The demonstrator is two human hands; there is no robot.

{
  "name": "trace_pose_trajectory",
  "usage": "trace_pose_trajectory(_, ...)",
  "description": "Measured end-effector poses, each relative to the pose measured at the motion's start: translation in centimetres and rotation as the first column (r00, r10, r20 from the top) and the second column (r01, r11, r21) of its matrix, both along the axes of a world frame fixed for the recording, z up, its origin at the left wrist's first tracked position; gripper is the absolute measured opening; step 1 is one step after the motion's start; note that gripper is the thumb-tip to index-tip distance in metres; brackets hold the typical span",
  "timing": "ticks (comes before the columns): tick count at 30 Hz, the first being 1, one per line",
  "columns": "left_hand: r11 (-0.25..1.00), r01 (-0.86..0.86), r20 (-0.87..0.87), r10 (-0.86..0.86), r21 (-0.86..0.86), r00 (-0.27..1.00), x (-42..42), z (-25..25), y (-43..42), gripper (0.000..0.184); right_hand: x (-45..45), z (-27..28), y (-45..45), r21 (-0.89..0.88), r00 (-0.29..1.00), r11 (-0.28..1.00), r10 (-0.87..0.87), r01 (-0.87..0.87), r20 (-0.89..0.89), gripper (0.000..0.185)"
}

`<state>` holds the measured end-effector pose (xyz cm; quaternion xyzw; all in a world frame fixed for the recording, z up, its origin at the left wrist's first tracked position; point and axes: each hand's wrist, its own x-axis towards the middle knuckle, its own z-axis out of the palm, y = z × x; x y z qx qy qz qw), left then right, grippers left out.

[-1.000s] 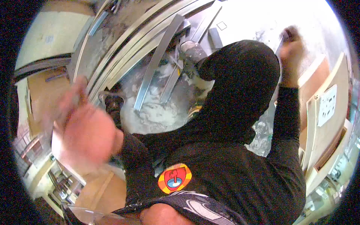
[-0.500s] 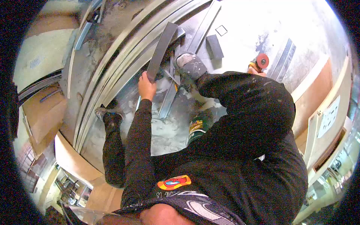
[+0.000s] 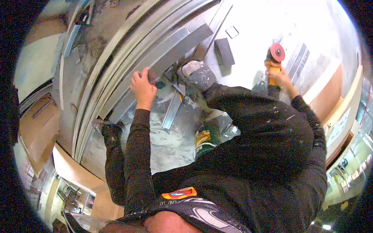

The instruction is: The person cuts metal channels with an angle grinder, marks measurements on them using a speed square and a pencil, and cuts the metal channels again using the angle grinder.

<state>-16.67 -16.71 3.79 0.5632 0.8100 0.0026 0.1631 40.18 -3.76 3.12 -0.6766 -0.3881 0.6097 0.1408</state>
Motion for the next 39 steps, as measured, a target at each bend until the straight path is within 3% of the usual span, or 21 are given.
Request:
trace_pose_trajectory(4,0.996,0.086,-0.054,-0.085,0.012,0.995,-1.3,2.4,3.4,0.064,-5.3,5.1,5.6,-0.233,0.965,0.952,0.23,-0.197,0.124,0.037)
trace_pose_trajectory(5,0.995,0.094,-0.048,-0.094,0.013,0.994,-2.1,2.2,4.2,0.064,-8.4,7.0,6.3,-0.188,0.956,0.959,0.243,-0.212,0.163,0.037)
trace_pose_trajectory(9,0.976,0.216,-0.012,-0.216,-0.007,0.976,-5.2,0.2,6.4,0.064,-12.9,6.1,7.9,-0.145,0.933,0.952,0.294,-0.268,0.209,0.047)
trace_pose_trajectory(12,0.951,0.307,0.016,-0.307,-0.038,0.952,-4.5,-0.4,7.3,0.066,-14.4,7.2,7.2,-0.089,0.972,0.974,0.216,-0.207,0.096,0.053)
trace_pose_trajectory(15,0.932,0.355,0.031,-0.354,-0.077,0.935,-2.5,-0.3,8.5,0.068,-13.6,6.4,6.5,-0.002,0.96,0.96,0.28,-0.28,-0.015,0.056)
trace_pose_trajectory(16,0.927,0.361,0.038,-0.359,-0.098,0.932,-1.5,-0.4,8.9,0.069,-13.6,6.7,6.1,-0.005,0.964,0.964,0.265,-0.265,0.0,0.056)
trace_pose_trajectory(20,0.916,0.4,-0.01,-0.4,-0.019,0.916,-0.2,-2.2,9.9,0.069,-13.7,6.7,4.4,-0.244,0.983,0.969,-0.069,0.026,-0.169,0.046)
trace_pose_trajectory(23,0.89,0.456,-0.099,-0.456,-0.032,0.884,0.9,-1.0,11.1,0.068,-12.8,5.3,4.0,-0.317,0.984,0.948,-0.049,-0.009,-0.174,0.049)
trace_pose_trajectory(25,0.858,0.46,-0.126,-0.443,0.228,0.888,5.6,3.1,11.4,0.07,-14.2,5.4,2.9,-0.179,0.947,0.977,-0.165,0.119,-0.275,0.044)
trace_pose_trajectory(27,0.839,0.349,0.383,-0.511,0.416,0.77,10.6,2.8,11.2,0.076,-14.8,4.6,3.1,-0.12,0.945,0.985,-0.154,0.124,-0.288,0.044)
trace_pose_trajectory(28,0.907,0.265,0.603,-0.416,0.327,0.681,14.4,3.6,10.8,0.077,-15.0,4.2,3.6,-0.055,0.944,0.99,-0.14,0.129,-0.299,0.043)
trace_pose_trajectory(30,0.977,0.199,0.872,-0.159,0.072,0.463,20.7,4.3,10.1,0.071,-16.4,4.2,4.7,0.031,0.971,0.991,-0.121,0.13,-0.204,0.042)
trace_pose_trajectory(32,0.897,0.004,0.691,-0.344,0.443,0.636,25.2,4.9,9.6,0.063,-17.7,4.4,6.0,0.187,0.979,0.97,-0.124,0.154,-0.165,0.043)
trace_pose_trajectory(33,0.81,-0.077,0.657,-0.412,0.582,0.632,26.5,5.4,10.2,0.052,-18.5,5.5,6.8,0.256,0.99,0.958,-0.106,0.126,-0.092,0.046)
trace_pose_trajectory(34,0.815,-0.075,0.666,-0.413,0.575,0.621,27.4,6.1,10.6,0.052,-19.1,6.7,7.3,0.311,0.995,0.945,-0.095,0.096,-0.018,0.048)
trace_pose_trajectory(35,0.787,0.01,0.682,-0.542,0.617,0.491,28.1,6.8,11.1,0.048,-18.9,6.4,8.5,0.281,0.993,0.96,-0.024,-0.009,0.114,0.051)
trace_pose_trajectory(36,0.74,0.086,0.676,-0.649,0.667,0.349,28.6,7.3,11.7,0.044,-19.1,5.7,8.9,0.279,0.993,0.96,-0.027,-0.006,0.112,0.051)
trace_pose_trajectory(38,0.762,0.038,0.71,-0.618,0.646,0.338,29.8,7.2,12.8,0.04,-20.1,4.1,10.0,0.316,0.975,0.926,-0.17,0.209,-0.145,0.052)
trace_pose_trajectory(39,0.797,-0.008,0.743,-0.56,0.604,0.368,30.3,6.8,13.2,0.04,-20.2,3.4,10.7,0.36,0.984,0.916,-0.174,0.175,-0.035,0.05)
